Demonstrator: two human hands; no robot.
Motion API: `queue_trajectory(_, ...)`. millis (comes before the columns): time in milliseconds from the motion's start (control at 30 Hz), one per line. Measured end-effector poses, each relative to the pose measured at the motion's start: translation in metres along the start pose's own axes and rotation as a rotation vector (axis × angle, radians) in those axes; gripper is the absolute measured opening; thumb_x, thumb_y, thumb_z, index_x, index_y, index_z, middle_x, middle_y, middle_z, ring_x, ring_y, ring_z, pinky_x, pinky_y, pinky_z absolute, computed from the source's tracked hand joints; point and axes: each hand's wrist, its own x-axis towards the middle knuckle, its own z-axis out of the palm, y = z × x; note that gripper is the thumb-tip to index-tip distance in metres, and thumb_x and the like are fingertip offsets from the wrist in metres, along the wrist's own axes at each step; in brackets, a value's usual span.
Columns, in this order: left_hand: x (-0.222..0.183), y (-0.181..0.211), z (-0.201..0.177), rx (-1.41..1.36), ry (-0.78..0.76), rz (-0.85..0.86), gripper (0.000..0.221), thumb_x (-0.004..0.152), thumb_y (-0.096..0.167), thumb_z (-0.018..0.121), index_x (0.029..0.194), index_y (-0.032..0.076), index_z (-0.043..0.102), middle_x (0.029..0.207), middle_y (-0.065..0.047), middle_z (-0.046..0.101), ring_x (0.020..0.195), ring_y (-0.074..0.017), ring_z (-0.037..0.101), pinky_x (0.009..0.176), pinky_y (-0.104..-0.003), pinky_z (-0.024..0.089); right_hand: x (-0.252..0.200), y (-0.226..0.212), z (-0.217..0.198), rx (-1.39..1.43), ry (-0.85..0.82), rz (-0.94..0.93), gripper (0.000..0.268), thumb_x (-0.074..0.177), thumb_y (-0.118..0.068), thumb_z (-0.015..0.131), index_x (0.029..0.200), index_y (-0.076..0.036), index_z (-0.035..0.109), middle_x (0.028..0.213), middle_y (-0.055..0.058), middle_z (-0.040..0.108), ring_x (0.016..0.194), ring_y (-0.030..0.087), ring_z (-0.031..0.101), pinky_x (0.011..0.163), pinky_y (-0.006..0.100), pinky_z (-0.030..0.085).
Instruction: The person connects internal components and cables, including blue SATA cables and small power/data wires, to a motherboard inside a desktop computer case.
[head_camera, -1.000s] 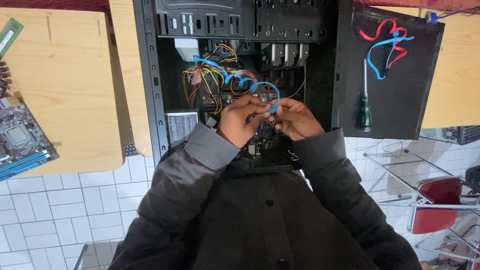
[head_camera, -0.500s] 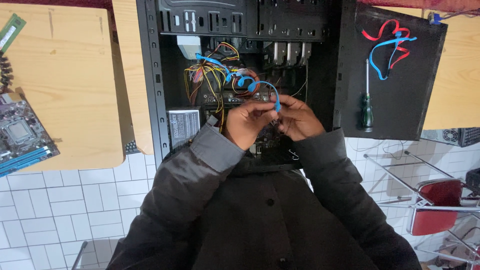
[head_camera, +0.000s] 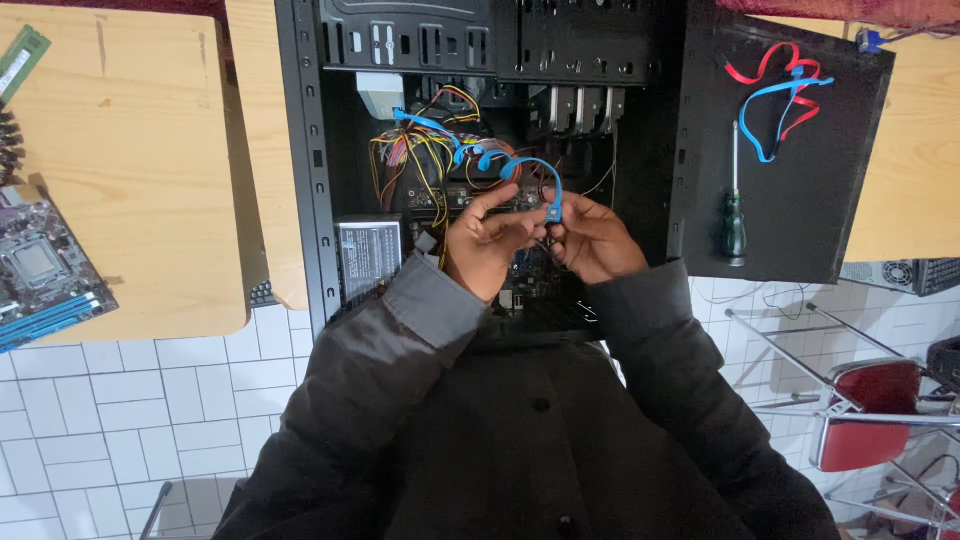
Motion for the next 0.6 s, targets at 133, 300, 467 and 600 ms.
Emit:
queue_trajectory(133,0.0,0.004,0.004,0.004,0.008,0.002,0.054,0.098,0.002,0.072,0.144,-0.009,0.046,0.111,-0.03,0.074,0.1,-0.0312,0.076,0.086,-0.036,0.065,0.001,-0.003,0.001,0.015,-0.001,0.017,0.035,0.099,-0.008,0.065,0.132,0.001,0.064,0.105,0.015,0.077,0.076,0.018,0.077,0.062,0.034,0.068)
queue_trajectory(300,0.006,-0.017,-0.002,-0.032,0.001,0.04,0.053,0.098,-0.001,0.07,0.144,-0.01,0.046,0.107,-0.031,0.074,0.099,-0.0327,0.075,0.082,-0.036,0.063,0.001,-0.009,0.006,0.056,-0.028,0.041,0.032,0.1,-0.01,0.062,0.13,0.0,0.065,0.106,0.016,0.077,0.08,0.02,0.078,0.066,0.035,0.068)
queue_trajectory(467,0.004,-0.005,0.001,0.054,0.009,0.036,0.048,0.1,0.001,0.068,0.143,-0.007,0.05,0.108,-0.028,0.075,0.101,-0.0333,0.075,0.085,-0.038,0.064,0.003,-0.009,0.009,0.039,-0.034,0.032,0.034,0.099,-0.009,0.063,0.132,0.0,0.064,0.104,0.016,0.076,0.079,0.02,0.078,0.067,0.035,0.068)
queue_trajectory(600,0.01,-0.007,-0.003,0.165,-0.006,0.086,0.039,0.101,-0.002,0.063,0.139,-0.003,0.057,0.106,-0.027,0.075,0.101,-0.0369,0.075,0.086,-0.043,0.064,0.005,-0.01,0.005,-0.003,-0.078,0.037,0.034,0.099,-0.007,0.063,0.132,0.002,0.064,0.103,0.018,0.076,0.082,0.025,0.079,0.069,0.041,0.069)
